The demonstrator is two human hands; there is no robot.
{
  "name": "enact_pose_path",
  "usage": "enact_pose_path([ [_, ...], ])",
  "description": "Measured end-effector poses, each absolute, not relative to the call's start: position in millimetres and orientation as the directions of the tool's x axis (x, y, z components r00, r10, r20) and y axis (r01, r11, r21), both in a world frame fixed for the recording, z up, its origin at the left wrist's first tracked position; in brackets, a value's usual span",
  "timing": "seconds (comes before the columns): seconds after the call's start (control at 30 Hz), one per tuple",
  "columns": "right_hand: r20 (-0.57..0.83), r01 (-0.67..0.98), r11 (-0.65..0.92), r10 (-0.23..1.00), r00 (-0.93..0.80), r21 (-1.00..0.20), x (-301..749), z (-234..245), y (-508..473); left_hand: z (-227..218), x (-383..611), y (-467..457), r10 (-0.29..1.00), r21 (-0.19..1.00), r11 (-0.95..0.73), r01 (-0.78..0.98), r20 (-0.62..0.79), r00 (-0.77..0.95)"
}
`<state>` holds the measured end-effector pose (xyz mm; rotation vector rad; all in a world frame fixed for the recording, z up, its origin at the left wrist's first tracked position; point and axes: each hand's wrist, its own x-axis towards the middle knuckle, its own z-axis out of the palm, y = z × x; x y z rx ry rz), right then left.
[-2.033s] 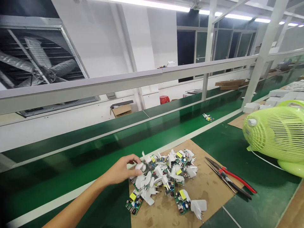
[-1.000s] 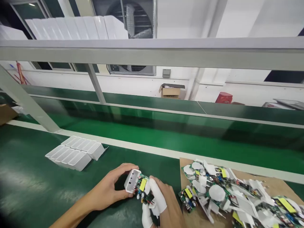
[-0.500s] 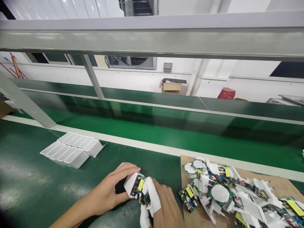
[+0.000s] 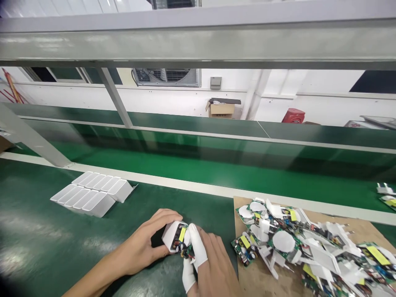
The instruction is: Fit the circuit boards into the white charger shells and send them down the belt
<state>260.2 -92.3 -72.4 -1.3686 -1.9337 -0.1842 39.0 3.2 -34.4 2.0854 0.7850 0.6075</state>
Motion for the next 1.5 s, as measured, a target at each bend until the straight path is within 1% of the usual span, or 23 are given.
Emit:
enact_pose_path([
  [0.27,0.715,0.846,0.454,0.686,-0.132,-0.279,260,-86,-89,-38,40,3,0.695,0.806,-0.508,0.303,0.177,0.697],
  [0.5,0.694,0.826,0.481,0.702,-0.161,-0.295,262,-87,-90,-37,41,2,0.688,0.798,-0.523,0.3,0.187,0.702],
  [0.77,0.685,0.803,0.544,0.683,-0.253,-0.245,265,-76,-89,-39,45,0,0.682,0.791,-0.531,0.303,0.188,0.707],
  [0.83,0.687,0.791,0.563,0.674,-0.272,-0.24,264,-71,-87,-40,46,-3,0.698,0.796,-0.508,0.33,0.155,0.699],
  [0.9,0.704,0.785,0.555,0.673,-0.229,-0.275,263,-69,-87,-41,47,-8,0.706,0.803,-0.475,0.36,0.103,0.701],
  [0.97,0.695,0.75,0.54,0.703,-0.153,-0.382,264,-67,-88,-40,47,-13,0.693,0.811,-0.451,0.373,0.055,0.719],
  [1.03,0.657,0.668,0.539,0.747,-0.099,-0.513,269,-63,-89,-38,45,-15,0.687,0.818,-0.435,0.377,0.03,0.726],
  [1.1,0.638,0.614,0.55,0.764,-0.096,-0.566,275,-59,-89,-36,42,-16,0.704,0.841,-0.383,0.382,-0.001,0.71],
  [1.17,0.652,0.628,0.572,0.747,-0.133,-0.528,278,-58,-86,-35,39,-15,0.729,0.89,-0.303,0.339,-0.012,0.685],
  [1.23,0.656,0.644,0.61,0.723,-0.215,-0.462,276,-60,-81,-34,36,-13,0.743,0.942,-0.219,0.253,-0.008,0.669],
  [1.3,0.649,0.617,0.668,0.693,-0.314,-0.416,270,-66,-75,-33,35,-12,0.748,0.973,-0.148,0.177,-0.007,0.664],
  [1.37,0.666,0.582,0.715,0.653,-0.359,-0.387,263,-70,-71,-32,34,-12,0.739,0.985,-0.093,0.147,-0.031,0.673],
  [1.43,0.7,0.56,0.745,0.615,-0.364,-0.363,259,-69,-68,-33,33,-13,0.737,0.986,-0.081,0.143,-0.037,0.675],
  [1.5,0.734,0.549,0.762,0.583,-0.348,-0.344,258,-65,-67,-35,31,-13,0.745,0.985,-0.111,0.134,-0.006,0.667],
])
